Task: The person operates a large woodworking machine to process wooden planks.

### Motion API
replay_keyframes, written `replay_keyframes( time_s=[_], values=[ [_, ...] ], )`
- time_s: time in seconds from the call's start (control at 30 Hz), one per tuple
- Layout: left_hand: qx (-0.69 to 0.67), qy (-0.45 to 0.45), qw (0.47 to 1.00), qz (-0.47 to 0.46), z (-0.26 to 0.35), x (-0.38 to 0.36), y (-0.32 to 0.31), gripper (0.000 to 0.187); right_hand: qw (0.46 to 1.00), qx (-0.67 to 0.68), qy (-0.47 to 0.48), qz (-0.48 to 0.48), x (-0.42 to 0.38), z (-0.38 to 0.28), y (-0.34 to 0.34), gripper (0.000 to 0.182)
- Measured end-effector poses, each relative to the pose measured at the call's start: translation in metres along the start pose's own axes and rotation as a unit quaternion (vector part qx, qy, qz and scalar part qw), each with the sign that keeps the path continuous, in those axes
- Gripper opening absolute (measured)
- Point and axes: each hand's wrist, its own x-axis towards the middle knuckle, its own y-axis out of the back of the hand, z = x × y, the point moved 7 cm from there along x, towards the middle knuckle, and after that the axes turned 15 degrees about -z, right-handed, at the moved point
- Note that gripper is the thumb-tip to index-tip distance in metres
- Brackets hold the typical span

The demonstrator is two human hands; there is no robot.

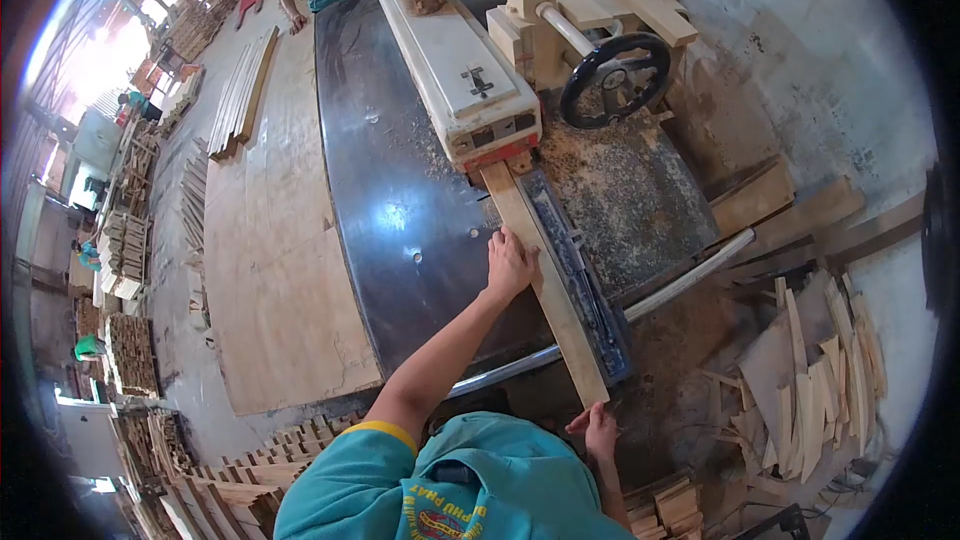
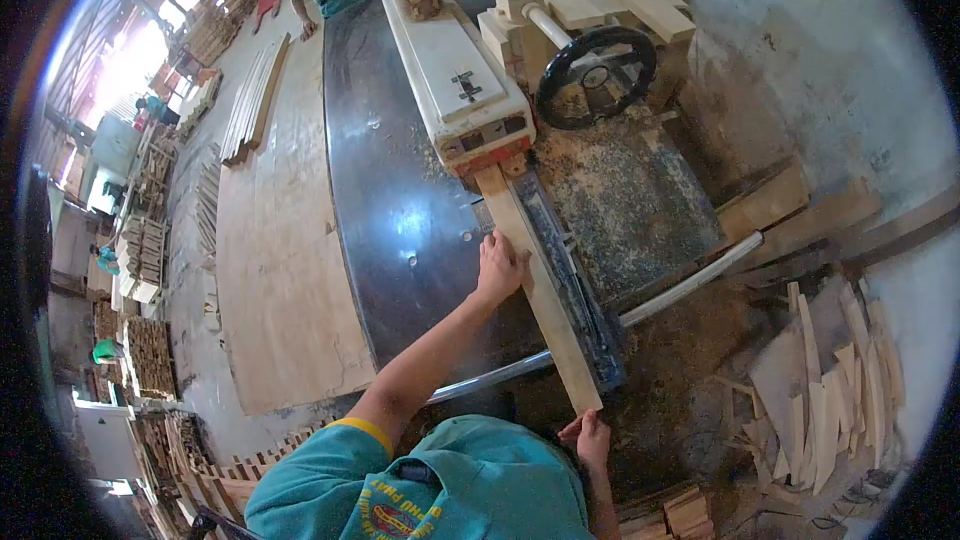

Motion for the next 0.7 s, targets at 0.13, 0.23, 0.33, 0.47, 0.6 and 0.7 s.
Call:
replay_keyframes(
  time_s=[0.13, 0.23, 0.33, 0.47, 0.6, 0.7],
  values=[
    [-0.006, 0.011, 1.000, -0.009, -0.019, 0.031, 0.014, 0.065, 0.998, 0.027, -0.050, 0.014, 0.019, -0.037, -0.030, 0.065],
    [0.015, 0.022, 1.000, 0.007, -0.033, 0.054, 0.021, 0.064, 0.999, -0.006, -0.033, 0.026, 0.035, -0.069, -0.047, 0.064],
    [0.028, 0.025, 0.998, 0.053, -0.039, 0.065, 0.042, 0.059, 0.998, -0.006, -0.049, 0.046, 0.056, -0.080, -0.060, 0.064],
    [-0.037, 0.014, 0.994, 0.101, -0.037, 0.041, 0.071, 0.046, 0.998, -0.017, -0.043, 0.045, 0.084, -0.098, -0.076, 0.063],
    [-0.096, -0.016, 0.994, 0.052, -0.040, -0.033, 0.099, 0.035, 0.997, -0.012, -0.049, 0.056, 0.112, -0.112, -0.090, 0.062],
    [-0.126, -0.009, 0.991, 0.042, -0.061, -0.101, 0.122, 0.029, 0.992, -0.034, -0.091, 0.078, 0.131, -0.127, -0.102, 0.062]
  ],
)
